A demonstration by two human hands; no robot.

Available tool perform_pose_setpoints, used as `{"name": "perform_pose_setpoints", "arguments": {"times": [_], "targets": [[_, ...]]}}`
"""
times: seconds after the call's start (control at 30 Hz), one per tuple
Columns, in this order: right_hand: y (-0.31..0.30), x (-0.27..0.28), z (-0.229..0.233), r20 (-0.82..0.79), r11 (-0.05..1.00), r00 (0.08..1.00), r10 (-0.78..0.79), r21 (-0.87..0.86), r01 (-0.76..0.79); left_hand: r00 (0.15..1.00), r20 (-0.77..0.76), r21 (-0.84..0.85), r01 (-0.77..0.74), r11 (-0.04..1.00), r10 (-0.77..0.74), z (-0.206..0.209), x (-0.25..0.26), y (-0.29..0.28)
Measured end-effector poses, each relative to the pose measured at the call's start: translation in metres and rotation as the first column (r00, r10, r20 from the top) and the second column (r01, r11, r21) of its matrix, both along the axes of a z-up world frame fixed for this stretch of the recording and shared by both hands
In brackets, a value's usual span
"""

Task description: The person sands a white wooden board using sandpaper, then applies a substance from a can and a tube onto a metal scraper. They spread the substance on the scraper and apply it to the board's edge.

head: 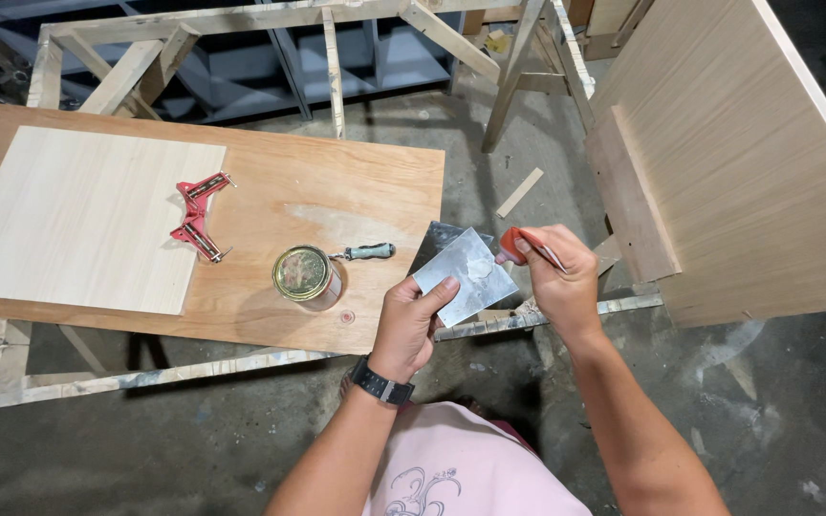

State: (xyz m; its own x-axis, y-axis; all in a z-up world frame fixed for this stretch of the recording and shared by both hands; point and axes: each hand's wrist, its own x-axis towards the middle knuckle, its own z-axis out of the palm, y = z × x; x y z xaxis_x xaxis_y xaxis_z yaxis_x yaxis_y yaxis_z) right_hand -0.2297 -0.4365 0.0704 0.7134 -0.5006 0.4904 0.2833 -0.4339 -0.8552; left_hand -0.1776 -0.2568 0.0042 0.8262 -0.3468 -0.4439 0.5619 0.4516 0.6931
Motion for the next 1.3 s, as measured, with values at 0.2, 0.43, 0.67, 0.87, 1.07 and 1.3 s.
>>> {"name": "perform_pose_setpoints", "arguments": {"times": [0.2, 0.43, 0.67, 0.87, 1.07, 1.3], "targets": [[0.002, -0.003, 0.009, -0.011, 0.999, 1.000, -0.010, -0.048, 0.009, 1.000, -0.003, -0.002, 0.001, 1.000, -0.001, -0.004, 0.000, -0.001], [-0.006, -0.003, 0.005, -0.018, 0.994, 1.000, -0.015, -0.106, 0.013, 1.000, 0.008, 0.007, 0.005, 1.000, -0.005, 0.006, -0.002, -0.004], [-0.010, -0.003, -0.003, -0.025, 0.994, 1.000, -0.014, -0.109, 0.011, 1.000, 0.007, 0.009, 0.005, 1.000, -0.005, -0.003, -0.001, -0.006], [-0.011, -0.001, -0.001, -0.043, 0.991, 0.999, -0.010, -0.137, 0.004, 1.000, 0.002, 0.014, 0.005, 1.000, -0.005, -0.012, 0.003, -0.008], [-0.017, 0.002, -0.017, -0.058, 0.987, 0.998, -0.032, -0.156, 0.023, 1.000, -0.006, 0.024, 0.017, 1.000, -0.017, -0.019, 0.004, -0.010], [-0.033, 0.017, -0.061, -0.077, 0.922, 0.994, -0.075, -0.386, 0.039, 1.000, -0.018, 0.056, -0.003, 0.998, 0.004, -0.029, 0.015, -0.006]]}}
